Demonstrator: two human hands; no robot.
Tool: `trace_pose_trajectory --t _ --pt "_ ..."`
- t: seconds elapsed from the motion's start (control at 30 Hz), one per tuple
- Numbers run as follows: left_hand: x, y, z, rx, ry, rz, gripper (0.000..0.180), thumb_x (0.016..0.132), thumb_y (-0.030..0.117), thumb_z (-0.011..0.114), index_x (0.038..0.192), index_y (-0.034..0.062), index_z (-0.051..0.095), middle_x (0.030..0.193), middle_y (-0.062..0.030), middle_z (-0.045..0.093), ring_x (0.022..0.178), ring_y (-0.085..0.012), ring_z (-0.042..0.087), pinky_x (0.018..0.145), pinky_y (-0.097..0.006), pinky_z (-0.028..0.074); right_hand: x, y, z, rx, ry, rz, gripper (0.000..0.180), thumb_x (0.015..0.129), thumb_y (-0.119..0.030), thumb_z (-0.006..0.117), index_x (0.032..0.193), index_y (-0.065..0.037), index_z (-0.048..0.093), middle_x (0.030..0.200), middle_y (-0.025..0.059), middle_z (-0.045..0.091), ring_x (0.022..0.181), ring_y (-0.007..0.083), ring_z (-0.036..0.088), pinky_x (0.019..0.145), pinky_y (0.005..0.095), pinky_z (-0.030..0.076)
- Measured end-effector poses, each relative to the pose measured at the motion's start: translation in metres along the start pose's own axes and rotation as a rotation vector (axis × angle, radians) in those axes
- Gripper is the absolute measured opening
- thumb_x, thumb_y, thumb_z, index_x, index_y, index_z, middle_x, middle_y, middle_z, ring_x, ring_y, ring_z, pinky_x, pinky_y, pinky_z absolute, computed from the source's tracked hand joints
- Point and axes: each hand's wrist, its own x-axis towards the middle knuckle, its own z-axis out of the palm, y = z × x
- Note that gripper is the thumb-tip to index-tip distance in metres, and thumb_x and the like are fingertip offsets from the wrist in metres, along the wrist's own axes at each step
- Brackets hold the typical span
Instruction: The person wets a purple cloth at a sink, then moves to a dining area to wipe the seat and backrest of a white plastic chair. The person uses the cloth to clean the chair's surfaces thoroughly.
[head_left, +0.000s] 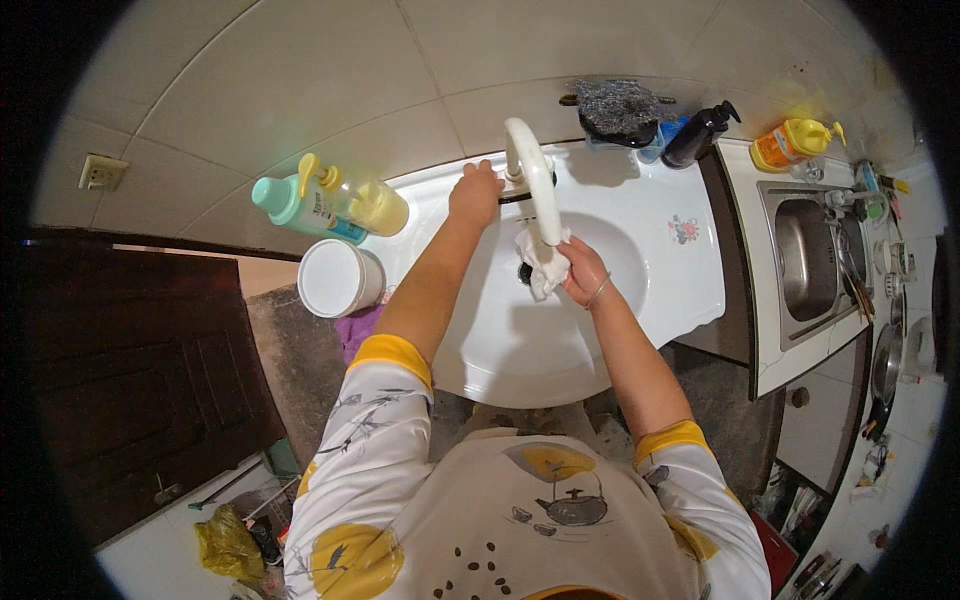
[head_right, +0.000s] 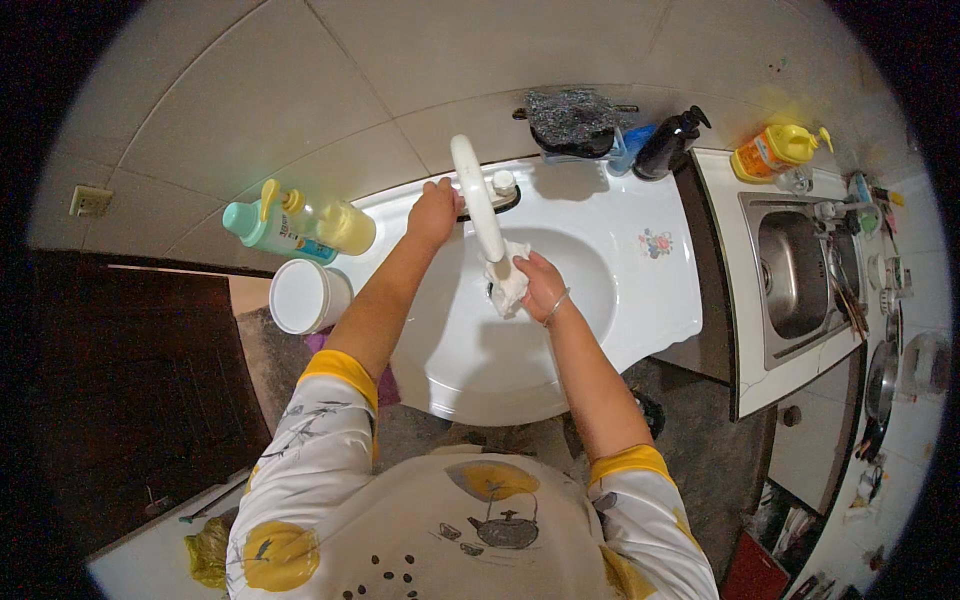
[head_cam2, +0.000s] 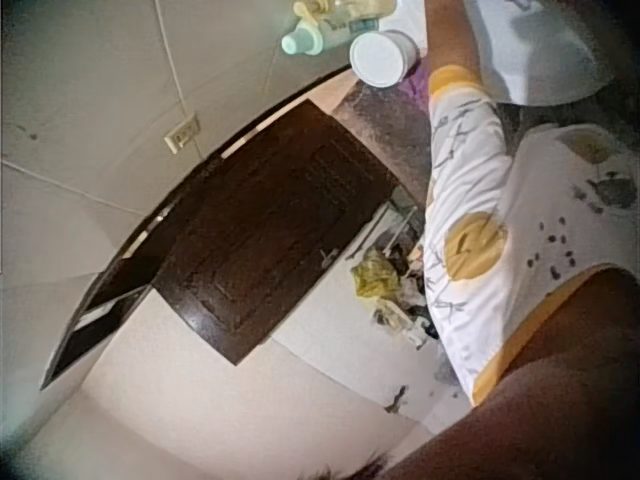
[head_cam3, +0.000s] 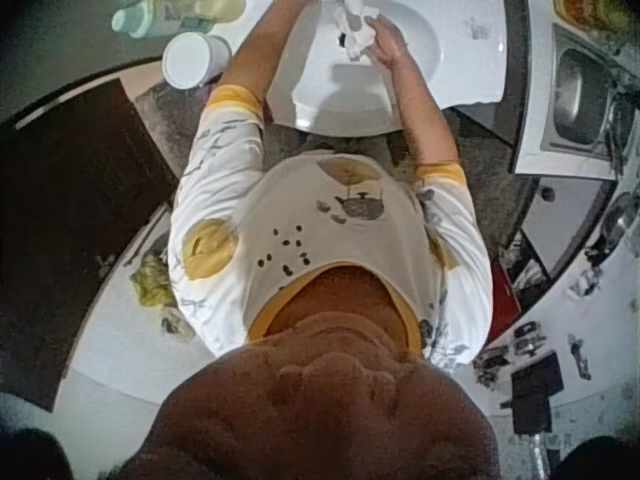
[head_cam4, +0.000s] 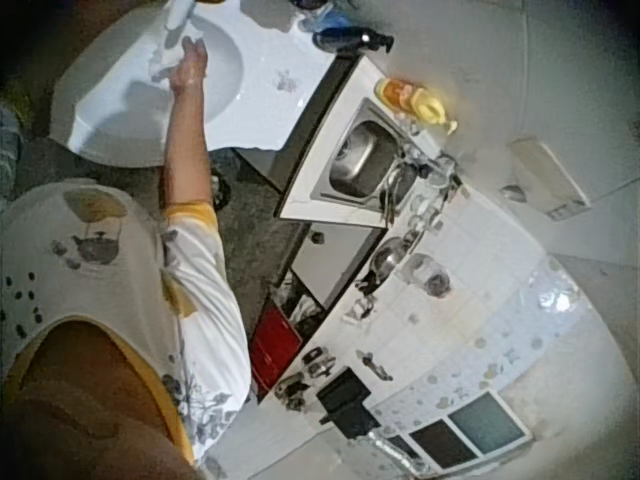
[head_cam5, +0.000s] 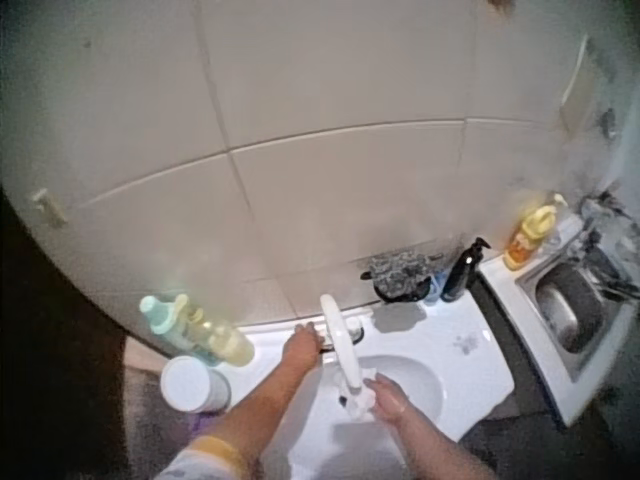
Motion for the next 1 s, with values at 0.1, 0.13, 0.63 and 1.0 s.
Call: trace_pose_trajectory --t 0.1,0.13,0.63,1.0 --pt "0.002 0.002 -0.001 -0.025 0.009 -0.035 0.034 0.092 0.029 0.058 0.111 0.0024 0.052 0.110 -0.0214 0.054 0.094 -0.0371 0.063 0.079 -0.046 0.053 0.012 0.005 -0.008 -0.045 -0.013 0.012 0.033 0.095 -0.012 0.054 0.125 0.001 0.048 0.114 0.0117 0.061 0.100 0.0241 0.064 0.085 0.0377 0.054" --pt "0.004 0.003 0.000 -0.027 0.014 -0.040 0.035 0.091 0.030 0.059 0.111 0.0023 0.052 0.110 -0.0217 0.055 0.094 -0.0372 0.063 0.079 -0.046 0.053 0.018 0.006 -0.011 -0.062 -0.030 0.017 0.033 0.094 -0.013 0.054 0.124 0.001 0.049 0.113 0.0114 0.061 0.099 0.0233 0.064 0.084 0.0373 0.054" --pt "-0.105 0.031 0.119 -1.985 -0.142 -0.740 0.036 0.097 0.030 0.050 0.119 0.0015 0.056 0.099 -0.0113 0.062 0.088 -0.0224 0.058 0.078 -0.035 0.047 0.006 0.053 0.007 -1.270 0.057 -0.618 0.043 0.083 -0.038 0.064 0.111 -0.005 0.061 0.101 0.0207 0.066 0.095 0.0342 0.065 0.083 0.0416 0.050" --pt "-0.106 0.045 0.159 -2.041 -0.076 -0.617 0.040 0.094 0.040 0.054 0.105 0.0018 0.060 0.083 -0.0052 0.058 0.073 -0.0210 0.058 0.064 -0.036 0.050 0.007 0.041 0.001 -1.858 0.109 -0.564 0.033 0.093 -0.034 0.047 0.087 -0.007 0.065 0.077 0.0145 0.068 0.067 0.0341 0.067 0.059 0.0435 0.054"
